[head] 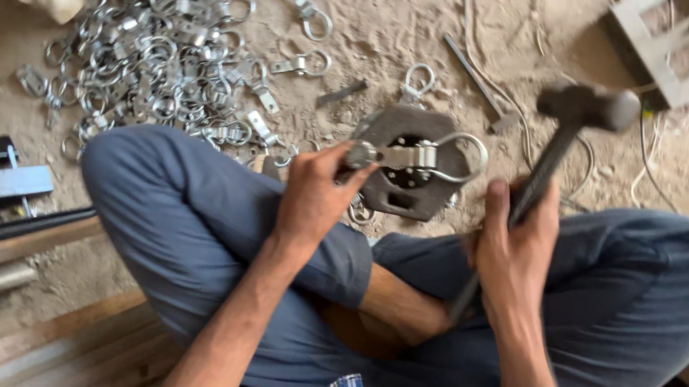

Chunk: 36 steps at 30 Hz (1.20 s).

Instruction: The person sits on the floor and uses a hammer to shape metal parts on a small anvil. They repeatedly pick up metal pieces, position them on the anvil, and strike them with the hammer to form the desired shape.

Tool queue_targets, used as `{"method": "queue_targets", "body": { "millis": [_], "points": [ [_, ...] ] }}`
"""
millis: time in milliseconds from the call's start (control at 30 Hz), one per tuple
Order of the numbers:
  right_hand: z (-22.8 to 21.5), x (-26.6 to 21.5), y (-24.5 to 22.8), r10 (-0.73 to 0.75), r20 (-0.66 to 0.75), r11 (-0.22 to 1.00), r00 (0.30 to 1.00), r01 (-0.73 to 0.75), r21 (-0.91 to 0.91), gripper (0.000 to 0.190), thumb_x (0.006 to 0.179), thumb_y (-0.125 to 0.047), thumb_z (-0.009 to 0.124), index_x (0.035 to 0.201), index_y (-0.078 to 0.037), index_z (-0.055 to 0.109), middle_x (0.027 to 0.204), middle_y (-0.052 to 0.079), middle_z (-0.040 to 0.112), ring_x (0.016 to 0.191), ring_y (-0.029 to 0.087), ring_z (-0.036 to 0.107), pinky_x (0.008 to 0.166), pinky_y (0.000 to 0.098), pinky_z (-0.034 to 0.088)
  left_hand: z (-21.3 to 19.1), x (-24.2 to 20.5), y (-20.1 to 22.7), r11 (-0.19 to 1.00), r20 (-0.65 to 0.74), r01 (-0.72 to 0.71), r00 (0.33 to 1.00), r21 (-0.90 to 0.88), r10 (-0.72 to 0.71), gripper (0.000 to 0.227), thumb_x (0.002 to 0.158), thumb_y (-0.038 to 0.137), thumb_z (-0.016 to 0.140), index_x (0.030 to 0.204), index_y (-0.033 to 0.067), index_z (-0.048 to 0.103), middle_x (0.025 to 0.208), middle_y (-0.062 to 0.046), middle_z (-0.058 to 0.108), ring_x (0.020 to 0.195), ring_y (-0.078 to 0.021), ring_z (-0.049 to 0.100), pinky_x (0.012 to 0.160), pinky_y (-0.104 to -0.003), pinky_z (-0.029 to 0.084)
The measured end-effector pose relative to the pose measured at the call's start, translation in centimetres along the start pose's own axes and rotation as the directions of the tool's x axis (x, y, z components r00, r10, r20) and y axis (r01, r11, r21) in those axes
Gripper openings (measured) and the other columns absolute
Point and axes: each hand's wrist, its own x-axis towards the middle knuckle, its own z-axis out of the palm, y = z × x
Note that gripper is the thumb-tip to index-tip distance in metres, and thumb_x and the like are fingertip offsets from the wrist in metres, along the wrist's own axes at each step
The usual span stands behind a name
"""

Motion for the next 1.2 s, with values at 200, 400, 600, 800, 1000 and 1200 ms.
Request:
{"method": "queue_targets", "body": {
  "millis": [200,400,600,800,1000,1200],
  "points": [
    [1.7,-6.2,-2.0,-0.014,0.145,0.995,0.989,0.028,-0.094,0.033,0.113,-0.032,0.040,0.096,-0.006,0.053,0.061,-0.003,0.046,0.047,0.007,0.041,0.040,0.0257,0.033,0.0,0.3,-0.1,0.997,0.018,0.031,0.999,-0.069,-0.030,0.033,0.086,0.013,0.080,0.116,0.0038,0.075,0.090,-0.014,0.078,0.074,-0.0238,0.078,0.065,-0.036,0.061],
    [3.0,-8.1,-3.5,-0.219,0.285,0.839,0.933,0.329,-0.433,0.027,0.108,-0.027,0.049,0.095,-0.004,0.057,0.057,0.003,0.048,0.053,0.010,0.043,0.046,0.0299,0.037,-0.2,0.2,-0.2,0.997,-0.031,-0.027,0.999,-0.076,0.024,0.035,0.084,0.012,0.082,0.117,0.0017,0.074,0.092,-0.020,0.077,0.077,-0.0323,0.076,0.070,-0.040,0.060],
    [-0.7,-8.6,-8.8,-0.146,0.229,0.716,0.962,-0.057,0.695,0.009,0.094,-0.014,0.060,0.102,-0.010,0.056,0.077,0.004,0.052,0.056,0.017,0.048,0.045,0.0322,0.043,1.9,-0.3,-2.0,0.993,-0.024,-0.003,1.000,-0.116,0.000,0.037,0.086,0.013,0.082,0.119,0.0019,0.072,0.098,-0.020,0.076,0.082,-0.0321,0.077,0.072,-0.039,0.063],
    [3.3,-7.7,-1.4,-0.192,0.322,0.664,0.927,0.364,-0.654,0.025,0.106,-0.026,0.054,0.117,-0.004,0.056,0.068,0.003,0.051,0.056,0.015,0.046,0.053,0.0303,0.038,1.9,-1.2,-1.2,0.995,-0.017,-0.027,1.000,-0.093,0.025,0.037,0.084,0.011,0.082,0.119,0.0030,0.073,0.101,-0.020,0.076,0.083,-0.0309,0.077,0.071,-0.039,0.064],
    [-0.6,-10.2,0.0,0.313,0.142,0.937,0.939,-0.281,-0.208,0.039,0.105,-0.040,0.040,0.104,-0.006,0.059,0.052,0.006,0.044,0.031,0.016,0.034,0.029,0.0302,0.026,1.3,-0.1,-1.4,0.984,-0.092,-0.104,0.992,-0.143,0.092,0.032,0.085,0.011,0.081,0.115,0.0030,0.075,0.100,-0.017,0.078,0.083,-0.0299,0.076,0.071,-0.038,0.063],
    [-2.6,-9.4,1.4,0.360,0.115,0.932,0.926,-0.351,-0.090,0.045,0.108,-0.043,0.032,0.102,-0.003,0.054,0.053,0.005,0.040,0.029,0.013,0.032,0.026,0.0287,0.026,0.7,-0.9,-2.2,0.956,-0.027,0.135,0.989,-0.261,-0.147,0.017,0.094,0.016,0.074,0.106,0.0038,0.073,0.083,-0.014,0.076,0.067,-0.0253,0.074,0.062,-0.039,0.057]
  ]
}}
